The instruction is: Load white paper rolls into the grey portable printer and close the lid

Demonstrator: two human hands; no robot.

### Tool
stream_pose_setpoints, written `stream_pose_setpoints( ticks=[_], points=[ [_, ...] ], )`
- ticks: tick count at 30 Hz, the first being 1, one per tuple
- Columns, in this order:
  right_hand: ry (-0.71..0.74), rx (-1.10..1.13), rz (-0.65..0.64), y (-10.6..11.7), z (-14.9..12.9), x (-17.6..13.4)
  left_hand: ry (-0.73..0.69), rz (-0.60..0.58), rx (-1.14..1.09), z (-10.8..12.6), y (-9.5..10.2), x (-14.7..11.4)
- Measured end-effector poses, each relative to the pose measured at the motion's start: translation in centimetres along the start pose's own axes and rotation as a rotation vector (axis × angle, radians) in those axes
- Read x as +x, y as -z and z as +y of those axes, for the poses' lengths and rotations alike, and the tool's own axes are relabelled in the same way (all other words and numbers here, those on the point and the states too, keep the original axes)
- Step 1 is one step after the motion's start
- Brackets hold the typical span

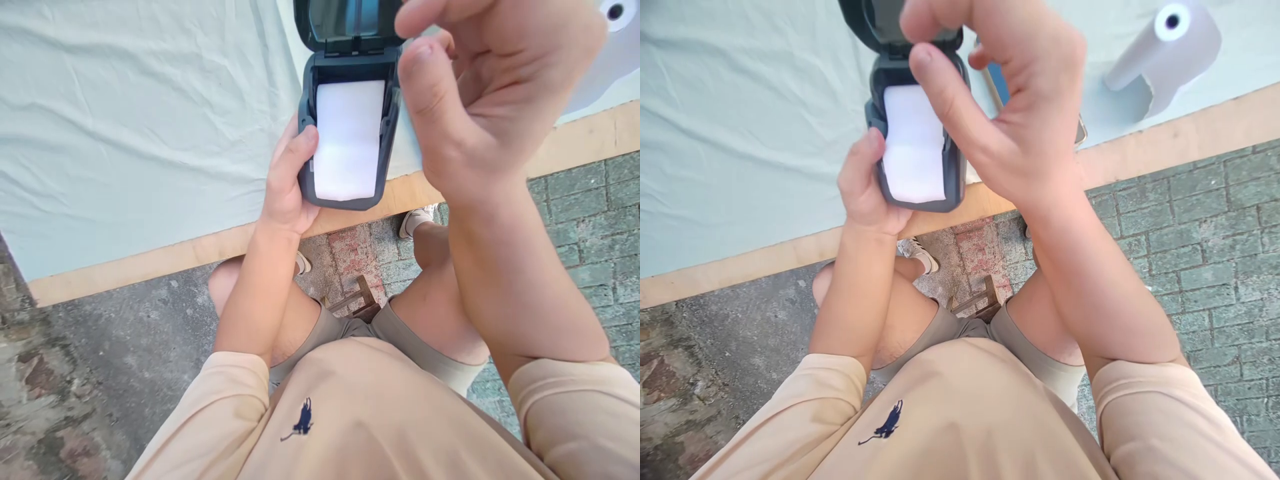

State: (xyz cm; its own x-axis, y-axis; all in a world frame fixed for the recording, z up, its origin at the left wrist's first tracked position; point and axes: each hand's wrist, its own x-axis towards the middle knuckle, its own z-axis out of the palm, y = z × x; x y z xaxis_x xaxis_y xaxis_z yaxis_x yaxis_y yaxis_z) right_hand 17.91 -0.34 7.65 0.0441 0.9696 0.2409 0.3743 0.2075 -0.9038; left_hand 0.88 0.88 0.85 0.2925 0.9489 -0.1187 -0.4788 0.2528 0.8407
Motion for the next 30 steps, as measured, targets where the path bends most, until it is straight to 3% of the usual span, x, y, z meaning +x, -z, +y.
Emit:
stream_pose_setpoints(
  ticks=[3,4,8,12,14,17,19,21,24,27,30],
  points=[
    [0.338,-0.430,-0.083,0.7,-0.1,0.6,-0.021,-0.018,0.038,-0.3,0.2,-0.1],
    [0.342,-0.570,-0.138,0.7,-0.1,0.9,-0.028,-0.025,0.052,-0.4,0.2,-0.1],
    [0.083,-0.829,-0.368,0.4,-0.4,1.8,-0.047,-0.065,0.059,-0.5,0.1,-0.1],
    [-0.059,-0.832,-0.409,0.3,-1.2,2.0,-0.052,-0.106,0.044,-0.3,-0.3,-0.5],
    [-0.003,-0.695,-0.333,0.7,-1.3,1.8,-0.044,-0.081,0.022,-0.1,-0.4,-0.6],
    [0.070,-0.162,-0.099,1.8,-0.8,1.5,-0.018,0.016,0.023,0.1,-0.5,-0.4],
    [-0.065,0.234,0.002,2.6,0.1,1.5,0.020,0.074,0.035,0.3,-0.4,-0.1],
    [-0.301,0.480,-0.026,3.1,1.3,1.8,0.051,0.094,0.020,0.5,-0.4,0.0],
    [-0.520,0.513,-0.048,2.8,2.9,2.2,0.062,0.099,-0.021,0.8,-0.6,0.0],
    [-0.472,0.445,0.084,1.8,3.8,2.3,0.073,0.118,-0.022,1.0,-0.8,-0.1],
    [-0.522,0.524,0.074,1.5,3.8,2.5,0.077,0.126,-0.004,0.9,-0.8,-0.1]
  ],
)
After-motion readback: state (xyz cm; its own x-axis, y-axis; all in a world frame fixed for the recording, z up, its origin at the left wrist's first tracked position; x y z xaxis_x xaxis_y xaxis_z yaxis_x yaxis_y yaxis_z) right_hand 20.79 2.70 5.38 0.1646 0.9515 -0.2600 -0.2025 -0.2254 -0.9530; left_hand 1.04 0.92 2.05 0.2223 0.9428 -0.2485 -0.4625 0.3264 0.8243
